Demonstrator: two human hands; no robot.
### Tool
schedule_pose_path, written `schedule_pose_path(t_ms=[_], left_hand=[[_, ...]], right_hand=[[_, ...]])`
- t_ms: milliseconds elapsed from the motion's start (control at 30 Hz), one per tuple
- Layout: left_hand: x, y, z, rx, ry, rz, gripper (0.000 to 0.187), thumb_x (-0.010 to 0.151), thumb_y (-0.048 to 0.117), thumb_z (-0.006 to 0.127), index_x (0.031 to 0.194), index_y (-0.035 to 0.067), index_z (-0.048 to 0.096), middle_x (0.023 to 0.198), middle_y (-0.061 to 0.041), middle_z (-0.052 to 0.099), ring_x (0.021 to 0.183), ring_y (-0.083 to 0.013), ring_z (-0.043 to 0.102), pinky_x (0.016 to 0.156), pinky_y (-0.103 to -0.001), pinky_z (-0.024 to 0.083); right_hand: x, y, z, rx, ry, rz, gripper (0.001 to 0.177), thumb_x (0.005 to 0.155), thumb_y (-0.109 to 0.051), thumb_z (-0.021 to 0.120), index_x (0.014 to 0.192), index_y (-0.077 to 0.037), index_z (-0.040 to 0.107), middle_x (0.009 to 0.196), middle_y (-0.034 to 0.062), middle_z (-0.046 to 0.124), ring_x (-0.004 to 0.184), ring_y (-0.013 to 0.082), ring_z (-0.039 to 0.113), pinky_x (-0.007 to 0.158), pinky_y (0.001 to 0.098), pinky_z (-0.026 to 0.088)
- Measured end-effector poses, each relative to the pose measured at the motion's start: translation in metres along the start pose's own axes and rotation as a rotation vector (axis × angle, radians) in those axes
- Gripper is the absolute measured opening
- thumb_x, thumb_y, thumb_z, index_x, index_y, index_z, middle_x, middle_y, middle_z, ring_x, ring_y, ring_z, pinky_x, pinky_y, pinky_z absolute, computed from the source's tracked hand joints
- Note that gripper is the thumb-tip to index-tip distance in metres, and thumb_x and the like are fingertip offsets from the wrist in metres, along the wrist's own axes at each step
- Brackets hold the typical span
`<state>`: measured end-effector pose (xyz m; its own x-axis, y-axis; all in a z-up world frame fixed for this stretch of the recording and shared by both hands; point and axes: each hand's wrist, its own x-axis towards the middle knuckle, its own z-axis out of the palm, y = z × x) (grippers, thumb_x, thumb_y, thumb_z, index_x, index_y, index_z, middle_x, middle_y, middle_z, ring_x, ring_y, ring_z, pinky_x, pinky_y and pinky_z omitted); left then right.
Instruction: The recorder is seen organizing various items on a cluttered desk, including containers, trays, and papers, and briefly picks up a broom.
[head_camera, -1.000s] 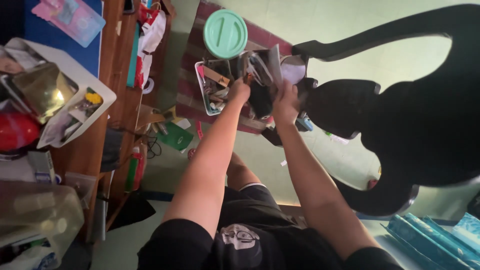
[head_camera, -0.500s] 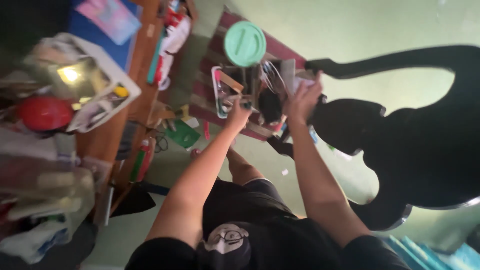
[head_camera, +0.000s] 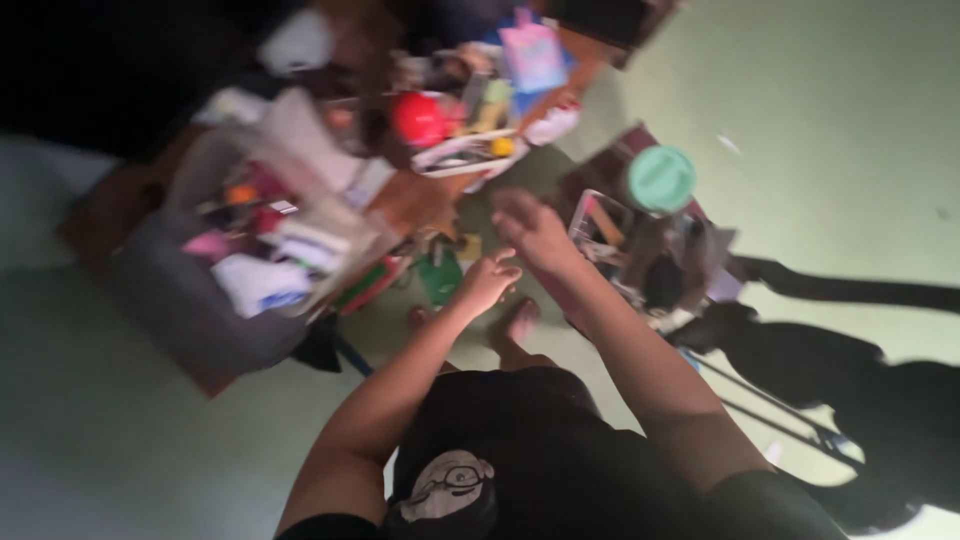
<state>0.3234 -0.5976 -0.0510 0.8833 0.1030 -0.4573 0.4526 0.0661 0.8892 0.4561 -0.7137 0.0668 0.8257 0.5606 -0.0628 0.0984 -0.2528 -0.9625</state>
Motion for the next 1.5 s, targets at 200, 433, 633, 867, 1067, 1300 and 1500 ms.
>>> schedule_pose_path(t_ms=[200,433,633,867,1067,1300,1500], left_hand=[[-0.134,0.109,-0.120,0.061,-0.196,-0.122,0.040,0.100,0.024,0.063,0.135,0.005,0.063,0.095,-0.005,0.070,0.078,-0.0121,0.063,0.064,-0.029,0.050],[-0.246,0.160,-0.279,0.085,0.051,-0.021,0.029,0.105,0.028,0.054,0.121,0.010,0.070,0.108,-0.002,0.078,0.092,-0.0110,0.073,0.077,-0.028,0.060],[-0.255,0.136,-0.312,-0.045,0.014,0.050,0.036,0.103,0.024,0.056,0.136,0.010,0.059,0.111,-0.005,0.076,0.092,-0.0113,0.069,0.074,-0.027,0.056],[-0.238,0.155,-0.286,-0.073,-0.154,0.053,0.038,0.104,0.023,0.058,0.139,0.007,0.058,0.115,-0.005,0.074,0.097,-0.0109,0.067,0.081,-0.025,0.053],[-0.240,0.189,-0.287,-0.136,-0.174,0.218,0.036,0.105,0.016,0.059,0.138,0.001,0.058,0.118,-0.008,0.073,0.103,-0.0114,0.068,0.087,-0.026,0.053],[-0.251,0.243,-0.266,-0.112,-0.099,0.306,0.034,0.106,0.011,0.056,0.137,-0.002,0.058,0.121,-0.012,0.072,0.105,-0.0139,0.068,0.091,-0.026,0.053],[-0.220,0.249,-0.219,-0.153,-0.316,0.230,0.033,0.105,0.011,0.056,0.136,-0.001,0.060,0.119,-0.011,0.073,0.096,-0.0130,0.070,0.080,-0.025,0.057]], right_hand=[[0.013,-0.013,0.143,0.202,-0.519,0.217,0.067,0.095,-0.033,0.068,0.151,-0.007,0.043,0.110,0.0124,0.073,0.095,0.0217,0.069,0.081,0.0379,0.058],[-0.003,-0.053,0.268,0.557,-0.468,0.769,0.083,0.084,-0.039,0.072,0.150,-0.017,0.026,0.126,0.0161,0.061,0.103,0.0396,0.072,0.087,0.0545,0.059],[0.002,-0.007,0.310,0.683,-0.193,0.770,0.051,0.083,-0.017,0.061,0.132,-0.009,0.048,0.114,0.0194,0.069,0.095,0.0384,0.074,0.078,0.0539,0.064],[0.004,0.010,0.305,0.615,-0.155,0.773,0.028,0.089,-0.013,0.054,0.106,0.009,0.055,0.076,0.0284,0.067,0.062,0.0412,0.072,0.052,0.0466,0.060],[-0.036,-0.062,0.257,0.654,-0.058,0.742,0.030,0.093,-0.010,0.052,0.109,0.016,0.055,0.075,0.0295,0.067,0.057,0.0410,0.070,0.053,0.0485,0.061],[-0.124,-0.099,0.184,0.873,-0.097,0.747,0.047,0.095,-0.009,0.048,0.139,0.008,0.043,0.105,0.0228,0.071,0.078,0.0336,0.075,0.065,0.0433,0.066],[-0.200,-0.115,0.124,0.865,-0.018,0.850,0.046,0.093,-0.013,0.048,0.136,0.005,0.046,0.099,0.0272,0.071,0.073,0.0379,0.075,0.059,0.0438,0.063]])
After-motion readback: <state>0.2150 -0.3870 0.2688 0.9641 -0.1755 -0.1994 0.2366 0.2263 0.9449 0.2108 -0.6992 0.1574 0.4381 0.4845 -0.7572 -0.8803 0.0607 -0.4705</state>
